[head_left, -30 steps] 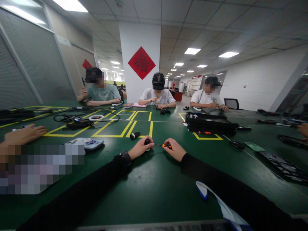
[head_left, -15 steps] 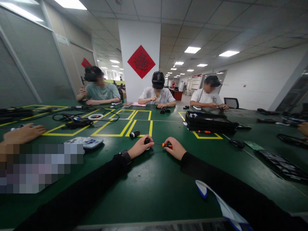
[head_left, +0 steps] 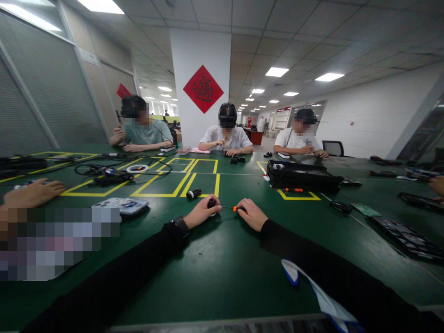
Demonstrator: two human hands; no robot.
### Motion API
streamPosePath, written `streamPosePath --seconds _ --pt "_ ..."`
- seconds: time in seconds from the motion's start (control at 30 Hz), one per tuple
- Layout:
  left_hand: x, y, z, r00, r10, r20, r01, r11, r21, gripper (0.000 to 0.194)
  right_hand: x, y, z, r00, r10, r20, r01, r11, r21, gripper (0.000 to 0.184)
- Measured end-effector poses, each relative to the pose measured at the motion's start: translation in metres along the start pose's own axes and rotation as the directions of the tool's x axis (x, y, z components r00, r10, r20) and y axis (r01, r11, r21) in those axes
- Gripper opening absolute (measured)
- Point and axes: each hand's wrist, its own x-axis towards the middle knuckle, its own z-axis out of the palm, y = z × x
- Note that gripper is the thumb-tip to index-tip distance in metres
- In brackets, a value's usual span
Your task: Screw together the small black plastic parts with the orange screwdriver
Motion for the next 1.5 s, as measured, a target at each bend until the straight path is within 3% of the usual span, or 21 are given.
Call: streamPosePath --seconds 0.5,0.67,0.8,1.2,1.5 --pt "-0.0007 0.0001 -0.0012 0.999 0.031 0.009 -0.031 1.0 -0.001 0.024 -0.0013 -0.0025 -0.0014 0.999 0.034 0.005 -0.034 0.992 0.118 0.015" --pt "-0.0005 -0.0021 -0.0016 0.999 0.037 0.025 -0.037 0.999 0.019 0.024 0.0007 0.0025 0.0012 1.0 0.027 -0.002 -0.027 0.999 0.018 0.018" --pt "0.0007 -0.0037 -0.0014 0.998 0.065 -0.021 -0.063 0.993 0.099 0.024 0.0002 0.0029 -0.0003 1.0 -0.003 -0.027 0.003 1.0 -0.003 0.01" --pt "0.001 -0.0061 -0.001 0.996 0.082 -0.023 -0.079 0.991 0.111 0.023 -0.0008 -0.0005 0.0013 0.999 0.051 0.009 -0.052 0.99 0.128 0.018" --pt "0.0005 -0.0042 -0.0019 0.997 0.078 -0.029 -0.074 0.991 0.113 0.022 -0.0006 -0.0011 -0.0043 0.997 -0.074 0.007 0.073 0.995 0.073 0.013"
